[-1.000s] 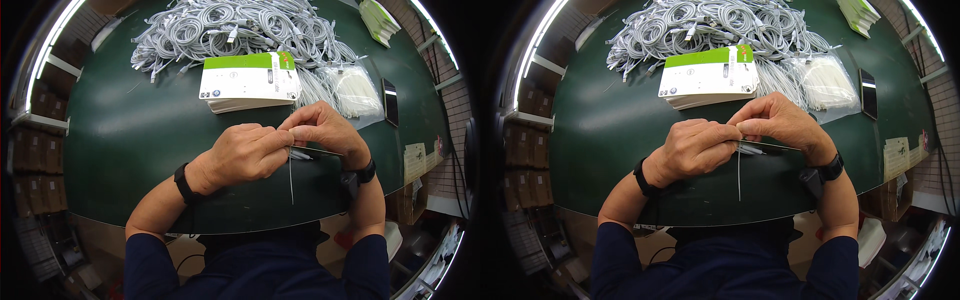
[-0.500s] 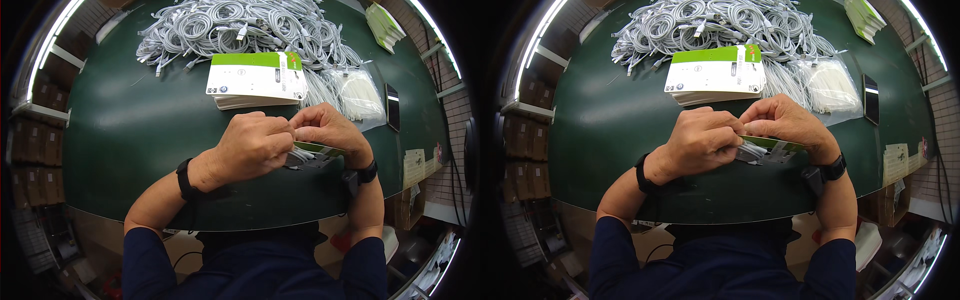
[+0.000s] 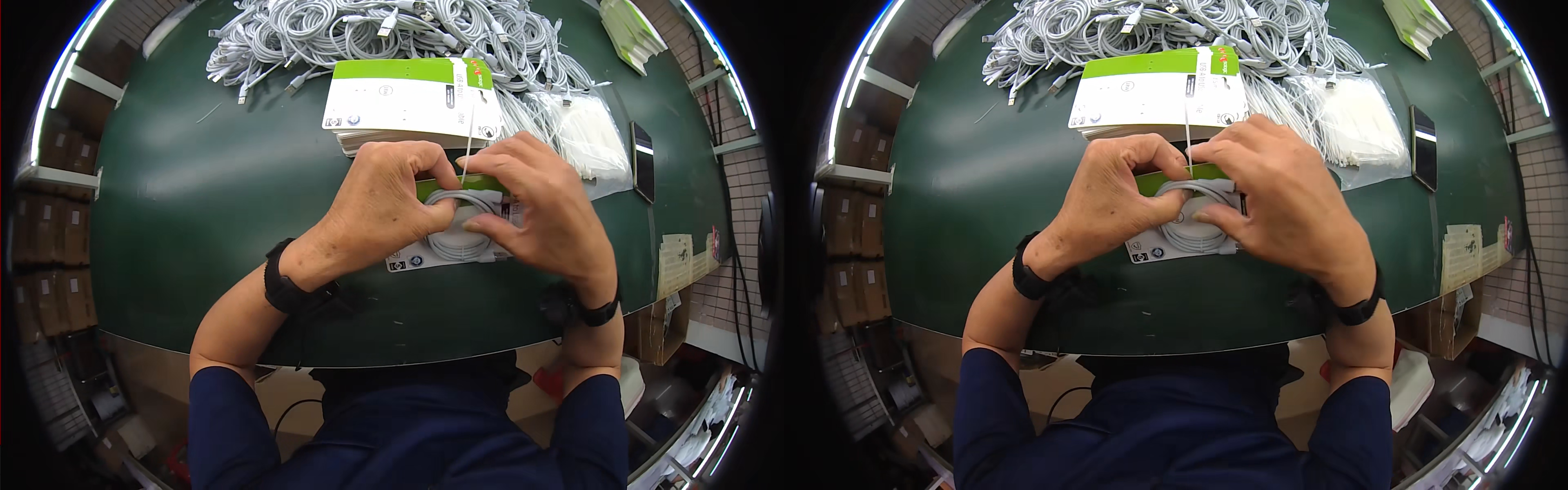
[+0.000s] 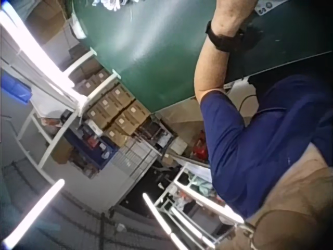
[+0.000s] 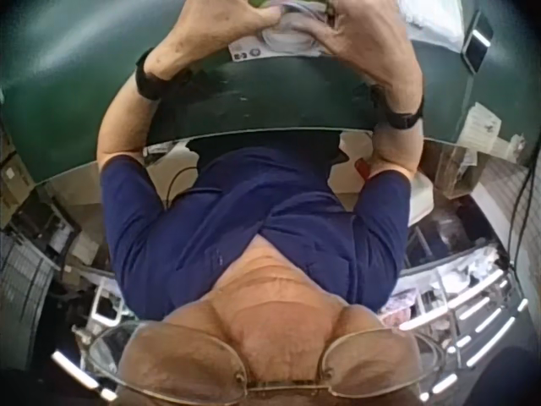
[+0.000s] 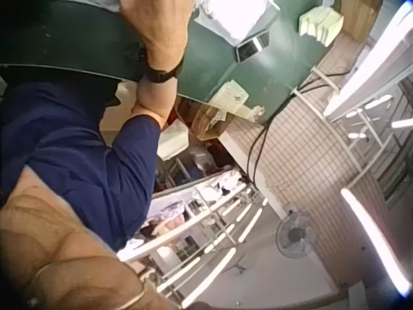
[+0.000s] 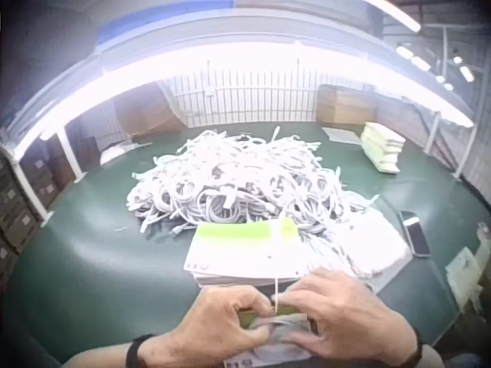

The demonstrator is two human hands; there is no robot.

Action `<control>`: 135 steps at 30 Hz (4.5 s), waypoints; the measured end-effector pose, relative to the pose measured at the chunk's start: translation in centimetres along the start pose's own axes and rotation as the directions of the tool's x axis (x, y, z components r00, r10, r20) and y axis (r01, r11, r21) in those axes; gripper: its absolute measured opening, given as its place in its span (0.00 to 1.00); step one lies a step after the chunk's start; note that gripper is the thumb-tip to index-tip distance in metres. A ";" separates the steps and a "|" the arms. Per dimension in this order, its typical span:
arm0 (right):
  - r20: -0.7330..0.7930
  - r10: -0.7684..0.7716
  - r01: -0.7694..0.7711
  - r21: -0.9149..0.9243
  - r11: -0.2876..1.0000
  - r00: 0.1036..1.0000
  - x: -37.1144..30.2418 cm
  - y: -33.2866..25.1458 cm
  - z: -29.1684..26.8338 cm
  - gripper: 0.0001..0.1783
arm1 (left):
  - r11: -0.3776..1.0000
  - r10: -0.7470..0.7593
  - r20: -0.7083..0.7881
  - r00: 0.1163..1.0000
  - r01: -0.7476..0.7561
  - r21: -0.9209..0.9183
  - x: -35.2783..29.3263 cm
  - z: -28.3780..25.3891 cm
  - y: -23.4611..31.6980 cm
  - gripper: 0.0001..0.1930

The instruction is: Packaging USB cables into cardboard sleeves and securing them with plastic ties.

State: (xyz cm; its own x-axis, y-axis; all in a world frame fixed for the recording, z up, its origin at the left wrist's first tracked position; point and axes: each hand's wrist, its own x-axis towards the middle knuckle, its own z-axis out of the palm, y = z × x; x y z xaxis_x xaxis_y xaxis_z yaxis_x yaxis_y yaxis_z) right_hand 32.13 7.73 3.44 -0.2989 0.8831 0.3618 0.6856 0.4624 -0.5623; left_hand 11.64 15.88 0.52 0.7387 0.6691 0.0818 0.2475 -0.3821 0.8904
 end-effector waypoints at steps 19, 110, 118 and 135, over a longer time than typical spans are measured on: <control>-0.067 0.156 -0.138 0.220 0.966 0.986 0.1 1.1 2.1 0.08 | 1.000 -0.020 0.028 0.999 0.020 0.000 0.2 0.4 -0.4 0.07; -0.079 0.385 -0.286 0.538 0.793 0.919 -0.5 -3.6 1.3 0.13 | 0.988 0.052 0.014 0.999 -0.050 -0.144 0.2 -1.7 0.7 0.09; -0.159 0.277 -0.188 0.425 0.886 0.948 -0.6 -2.7 1.6 0.15 | 0.989 0.043 0.042 0.998 -0.036 -0.144 0.3 -1.9 0.8 0.09; -0.248 0.054 -0.028 0.110 0.994 0.967 -0.5 -2.7 1.9 0.15 | 0.984 0.086 -0.018 0.996 -0.088 -0.154 0.2 -1.8 0.6 0.07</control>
State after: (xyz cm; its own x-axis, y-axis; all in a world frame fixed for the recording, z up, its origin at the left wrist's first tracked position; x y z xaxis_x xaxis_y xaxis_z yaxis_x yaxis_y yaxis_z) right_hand 29.09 6.22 3.37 -0.0873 0.8594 0.5038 0.6167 0.4438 -0.6502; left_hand 10.78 16.95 1.90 0.7460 0.6449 0.1662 0.0822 -0.3369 0.9380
